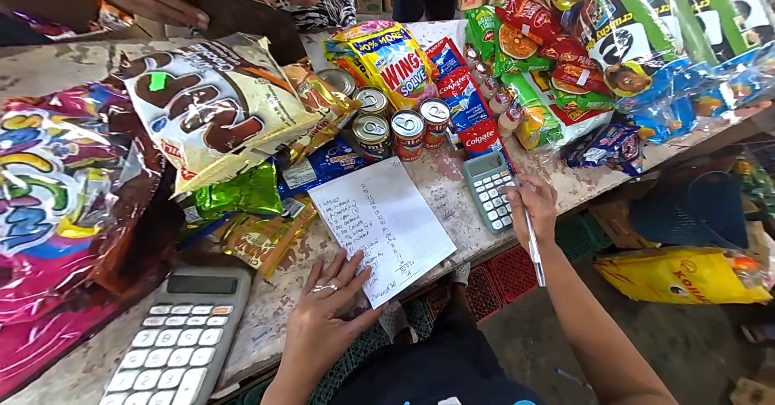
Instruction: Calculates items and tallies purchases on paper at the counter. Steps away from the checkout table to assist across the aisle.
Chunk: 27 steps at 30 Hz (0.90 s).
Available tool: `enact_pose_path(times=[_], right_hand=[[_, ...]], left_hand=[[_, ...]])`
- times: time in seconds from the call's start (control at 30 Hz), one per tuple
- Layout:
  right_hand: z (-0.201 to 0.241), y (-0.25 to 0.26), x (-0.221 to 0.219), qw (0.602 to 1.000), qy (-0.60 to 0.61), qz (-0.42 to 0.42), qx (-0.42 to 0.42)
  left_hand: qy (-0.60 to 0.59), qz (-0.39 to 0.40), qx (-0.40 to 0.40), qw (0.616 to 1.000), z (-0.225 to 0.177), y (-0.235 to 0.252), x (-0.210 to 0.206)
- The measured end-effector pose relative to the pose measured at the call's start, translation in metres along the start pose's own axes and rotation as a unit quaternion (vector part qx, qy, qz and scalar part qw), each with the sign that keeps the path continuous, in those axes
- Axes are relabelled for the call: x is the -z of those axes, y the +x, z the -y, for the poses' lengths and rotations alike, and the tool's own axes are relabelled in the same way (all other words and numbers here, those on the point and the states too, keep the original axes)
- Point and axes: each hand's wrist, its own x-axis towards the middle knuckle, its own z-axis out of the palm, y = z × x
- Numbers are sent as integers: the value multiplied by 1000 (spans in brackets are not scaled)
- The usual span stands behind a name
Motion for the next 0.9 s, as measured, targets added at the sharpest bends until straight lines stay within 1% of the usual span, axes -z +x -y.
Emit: enact_pose_path(times=[0.1, 0.17, 0.23, 0.3, 0.37, 0.43, 0.5, 0.57, 0.67, 0.73, 0.8, 0.87, 0.9], right_hand=[[-1, 1, -6, 999, -10, 41, 8], [-5, 0, 3, 999, 3, 44, 8], [-13, -8, 18, 1000, 18, 16, 7], [-26, -18, 28, 1000, 6, -18, -12], [-37, -30, 29, 999, -22, -15, -37], [-38, -36, 28, 998, -22, -19, -47], [-22, -31, 27, 998, 12, -29, -50], [2, -24, 22, 995, 73, -36, -58], [48, -10, 7, 980, 189, 5, -57], [83, -3, -9, 958, 282, 37, -39], [107, 0, -29, 933, 354, 57, -5], [119, 0, -48, 913, 397, 90, 10], [121, -1, -55, 904, 413, 110, -2]], left_hand=[[-5, -1, 1, 1000, 1, -1, 0], [-4, 0, 1, 1000, 1, -1, 0], [-2, -1, 1, 1000, 1, 0, 0], [-2, -2, 5, 1000, -1, 0, 1], [-1, -1, 3, 1000, -1, 0, 0], [1, -1, -1, 1000, 0, 0, 0], [1, 1, -1, 1000, -1, -1, 0], [2, 5, -2, 1000, -1, -1, 1], [5, 7, -2, 1000, -2, 0, 2], [0, 9, 5, 1000, -2, -1, 3], [1, 3, 9, 1000, -2, -3, 2], [0, -2, 6, 1000, -1, -3, 2], [0, -4, 4, 1000, -1, -3, 1]])
